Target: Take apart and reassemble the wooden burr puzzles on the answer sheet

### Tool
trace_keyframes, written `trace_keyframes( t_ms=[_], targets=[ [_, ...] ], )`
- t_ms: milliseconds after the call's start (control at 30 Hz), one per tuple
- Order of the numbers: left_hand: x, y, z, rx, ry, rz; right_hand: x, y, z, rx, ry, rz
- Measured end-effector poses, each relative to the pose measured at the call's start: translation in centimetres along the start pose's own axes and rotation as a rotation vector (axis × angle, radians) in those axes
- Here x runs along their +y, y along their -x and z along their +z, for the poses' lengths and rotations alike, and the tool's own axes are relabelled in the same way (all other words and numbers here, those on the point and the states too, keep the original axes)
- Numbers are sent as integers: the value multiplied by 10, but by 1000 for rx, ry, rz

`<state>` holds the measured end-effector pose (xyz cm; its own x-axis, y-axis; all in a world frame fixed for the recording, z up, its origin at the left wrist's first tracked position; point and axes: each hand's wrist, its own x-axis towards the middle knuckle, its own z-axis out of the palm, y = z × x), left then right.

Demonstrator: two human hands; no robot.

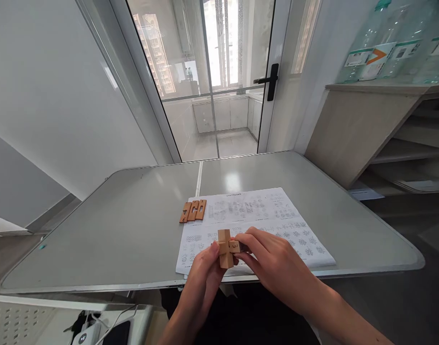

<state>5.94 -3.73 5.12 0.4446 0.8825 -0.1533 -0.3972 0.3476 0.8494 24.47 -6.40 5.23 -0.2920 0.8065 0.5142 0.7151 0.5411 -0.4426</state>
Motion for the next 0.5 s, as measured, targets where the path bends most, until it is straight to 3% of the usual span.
trace_keyframes(
  t_ms=[267, 500],
  targets=[
    [-4, 1, -2, 18, -70, -70, 1, -3, -1, -59, -124, -17],
    [-1, -3, -14, 28, -92, -50, 7, -2, -8, 8, -194, 26]
  ],
)
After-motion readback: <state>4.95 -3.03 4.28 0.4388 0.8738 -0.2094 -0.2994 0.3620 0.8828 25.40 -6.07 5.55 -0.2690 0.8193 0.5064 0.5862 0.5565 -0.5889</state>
